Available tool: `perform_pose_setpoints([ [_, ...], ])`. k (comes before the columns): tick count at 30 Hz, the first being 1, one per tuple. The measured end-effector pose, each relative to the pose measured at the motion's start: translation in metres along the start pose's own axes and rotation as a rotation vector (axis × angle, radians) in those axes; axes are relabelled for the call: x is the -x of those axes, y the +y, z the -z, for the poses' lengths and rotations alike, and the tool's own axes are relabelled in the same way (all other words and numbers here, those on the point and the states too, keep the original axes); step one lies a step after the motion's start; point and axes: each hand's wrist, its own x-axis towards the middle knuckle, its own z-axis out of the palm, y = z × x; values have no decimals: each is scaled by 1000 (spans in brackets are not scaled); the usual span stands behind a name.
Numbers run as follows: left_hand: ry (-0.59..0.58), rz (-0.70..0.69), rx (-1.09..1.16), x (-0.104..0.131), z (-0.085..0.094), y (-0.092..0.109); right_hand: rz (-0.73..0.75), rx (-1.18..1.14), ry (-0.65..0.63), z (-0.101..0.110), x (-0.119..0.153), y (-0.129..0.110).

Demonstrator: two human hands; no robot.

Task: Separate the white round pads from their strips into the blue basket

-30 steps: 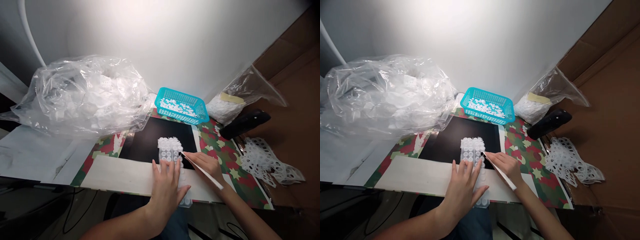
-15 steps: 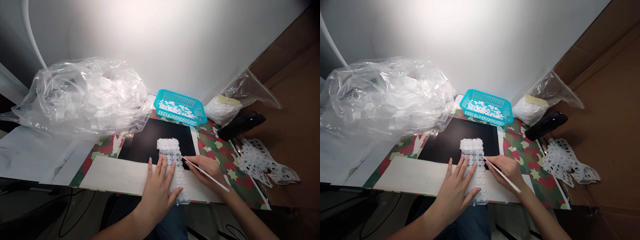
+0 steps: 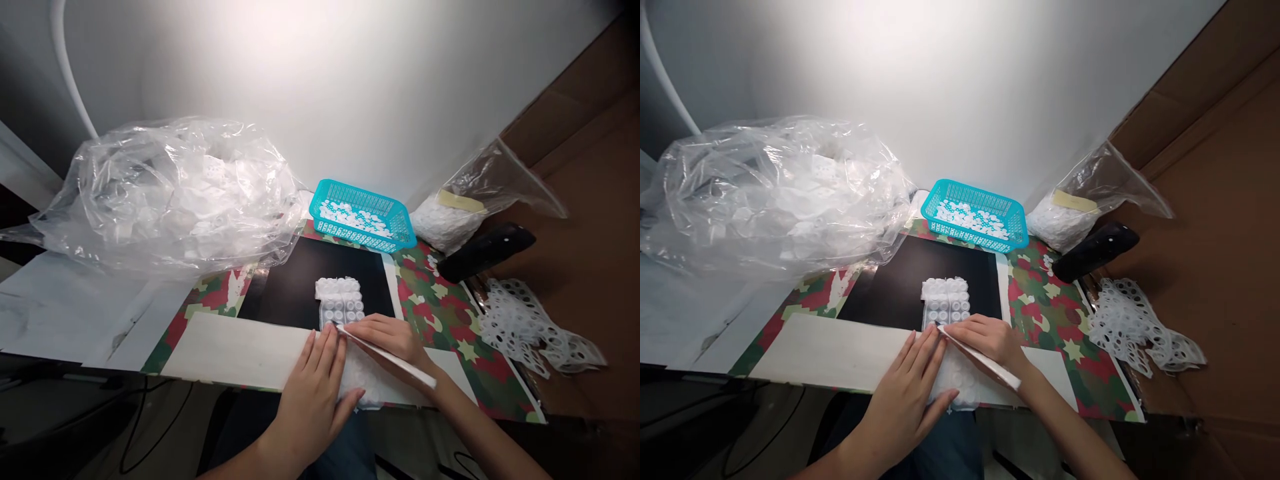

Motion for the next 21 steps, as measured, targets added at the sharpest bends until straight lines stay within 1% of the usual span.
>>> perform_pose_setpoints([
  [7,34,-13,-7,0,-2,-1,46,28,-4,-1,-5,-2],
  [11,39,-13,-18,0,-2,0,65,158,54,-8,-8,-2],
  [15,28,0,-26,0,-1,0,19,293,106,-13,-12,-2],
  [17,32,0,-29,0,-1,0,5,272,112,-12,-12,-3],
  [21,33,-1,-29,1,-2,0,-57,91,91,-5,-6,-7],
])
